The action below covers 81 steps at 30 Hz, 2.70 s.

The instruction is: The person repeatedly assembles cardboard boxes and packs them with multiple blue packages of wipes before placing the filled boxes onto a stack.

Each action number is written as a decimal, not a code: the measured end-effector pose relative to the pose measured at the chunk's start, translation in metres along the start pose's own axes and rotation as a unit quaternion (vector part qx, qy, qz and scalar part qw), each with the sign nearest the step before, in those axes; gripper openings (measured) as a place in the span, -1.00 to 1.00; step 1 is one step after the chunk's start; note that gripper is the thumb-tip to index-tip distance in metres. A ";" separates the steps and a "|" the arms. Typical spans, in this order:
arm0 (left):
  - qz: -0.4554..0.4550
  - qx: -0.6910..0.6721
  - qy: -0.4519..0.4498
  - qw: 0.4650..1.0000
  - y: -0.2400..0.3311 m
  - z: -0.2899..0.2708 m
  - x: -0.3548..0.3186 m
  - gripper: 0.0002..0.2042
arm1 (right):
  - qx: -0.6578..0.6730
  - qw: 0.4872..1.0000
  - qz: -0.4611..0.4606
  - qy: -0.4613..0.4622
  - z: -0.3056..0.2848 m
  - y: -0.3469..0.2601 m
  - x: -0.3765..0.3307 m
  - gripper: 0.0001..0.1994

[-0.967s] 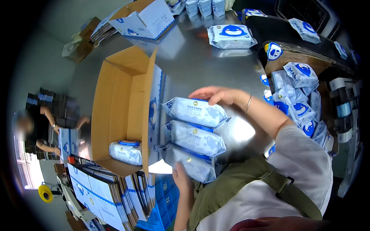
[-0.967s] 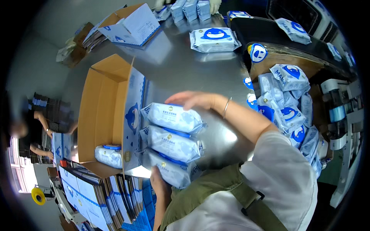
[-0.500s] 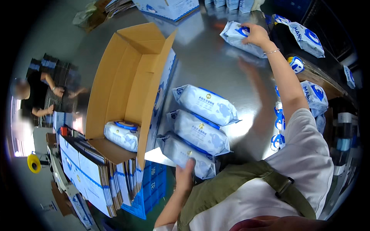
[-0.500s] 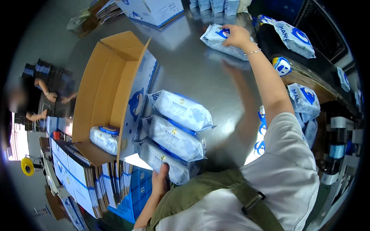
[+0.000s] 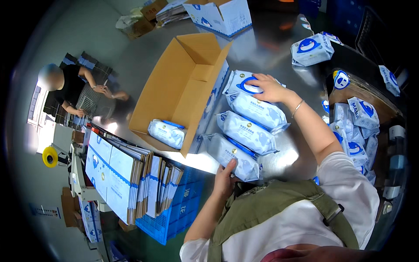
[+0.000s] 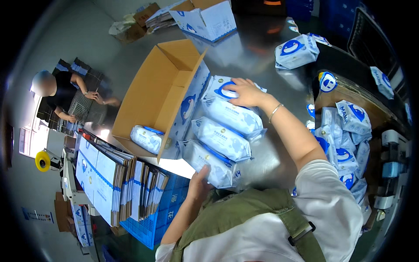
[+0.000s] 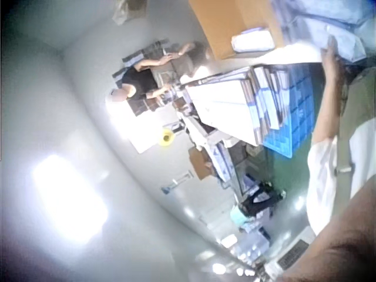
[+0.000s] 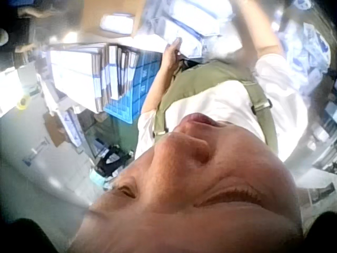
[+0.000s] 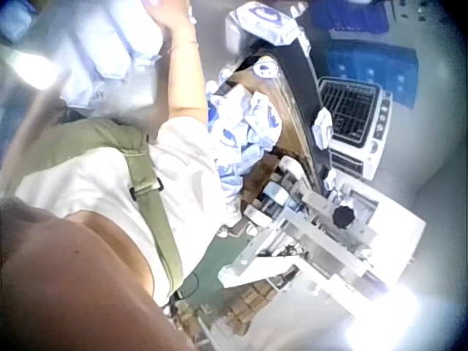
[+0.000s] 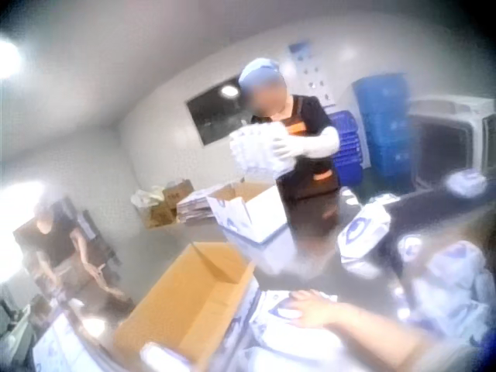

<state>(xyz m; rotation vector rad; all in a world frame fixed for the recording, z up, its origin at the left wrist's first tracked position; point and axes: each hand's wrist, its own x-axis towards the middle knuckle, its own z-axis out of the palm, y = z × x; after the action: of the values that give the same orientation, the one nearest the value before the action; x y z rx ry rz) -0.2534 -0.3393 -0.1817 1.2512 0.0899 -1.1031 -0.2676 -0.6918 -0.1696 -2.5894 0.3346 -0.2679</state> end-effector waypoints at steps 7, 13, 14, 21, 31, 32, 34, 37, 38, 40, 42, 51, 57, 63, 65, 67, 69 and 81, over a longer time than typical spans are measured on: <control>0.012 0.002 0.004 1.000 -0.016 -0.019 -0.026 -0.42 | -0.031 0.997 0.046 0.056 0.013 -0.021 -0.073 -0.42; -0.006 0.087 -0.019 0.996 -0.001 -0.021 -0.029 -0.43 | -0.077 0.992 0.091 0.032 -0.002 -0.011 -0.065 -0.23; -0.007 0.093 -0.012 0.996 0.000 -0.022 -0.028 -0.42 | -0.089 0.992 0.087 0.018 -0.005 -0.010 -0.061 -0.20; 0.020 0.033 -0.032 0.999 -0.008 -0.024 -0.028 -0.36 | 0.043 0.995 0.080 0.033 -0.048 0.037 -0.053 -0.32; 0.014 0.019 0.000 1.000 -0.006 -0.012 -0.011 -0.42 | 0.618 0.713 0.325 0.062 0.011 0.030 -0.099 -0.69; 0.009 0.014 -0.005 1.000 0.003 -0.006 -0.013 -0.43 | 0.663 0.678 0.308 0.076 0.017 0.033 -0.106 -0.68; 0.015 -0.013 -0.007 1.000 0.001 -0.002 -0.017 -0.45 | 0.739 0.614 0.261 0.090 0.022 0.035 -0.117 -0.68; 0.105 0.034 -0.004 0.994 0.011 0.028 -0.034 -0.41 | 0.792 0.598 0.017 0.122 0.020 0.074 -0.134 -0.67; 0.170 0.060 -0.008 0.984 0.021 0.033 -0.040 -0.41 | 0.759 0.623 0.013 0.191 0.007 0.084 -0.132 -0.65; 0.279 0.109 -0.015 0.954 0.044 0.048 -0.043 -0.39 | 0.731 0.634 -0.047 0.246 -0.042 0.074 -0.116 -0.62; 0.366 0.139 -0.002 0.920 0.088 0.047 -0.051 -0.50 | 0.761 0.597 -0.170 0.189 -0.101 -0.010 -0.071 -0.59; 0.375 0.259 0.153 0.877 0.234 -0.055 0.045 -0.38 | 0.624 0.772 -0.027 0.119 -0.102 -0.088 0.167 -0.53; 0.189 0.762 0.112 0.609 0.207 0.023 0.024 -0.34 | -0.174 0.983 -0.029 -0.049 -0.008 -0.052 0.168 -0.48; 0.264 0.838 0.066 0.472 0.158 -0.021 -0.005 -0.38 | 0.041 0.988 -0.147 0.028 -0.016 -0.056 0.011 -0.54; 0.302 0.802 0.018 0.515 0.185 -0.055 -0.039 -0.50 | 0.150 0.978 -0.144 0.020 -0.036 -0.080 -0.061 -0.62; 0.286 0.799 -0.047 0.527 0.221 -0.067 -0.023 -0.64 | 0.211 0.954 -0.131 0.169 -0.036 -0.066 -0.144 -0.45; 0.283 0.808 0.064 0.513 0.243 -0.071 -0.021 -0.71 | 0.182 0.949 -0.086 0.243 0.003 -0.066 -0.176 -0.13; -0.116 0.450 0.654 0.597 0.239 -0.365 -0.194 -0.15 | 0.214 0.956 -0.130 0.155 0.178 -0.178 0.031 0.17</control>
<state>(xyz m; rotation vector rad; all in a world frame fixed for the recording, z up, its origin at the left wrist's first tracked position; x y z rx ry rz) -0.0073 0.0431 -0.0353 2.8607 0.9236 -0.0744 -0.1608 -0.4684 -0.2259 -2.1535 0.0302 -0.7588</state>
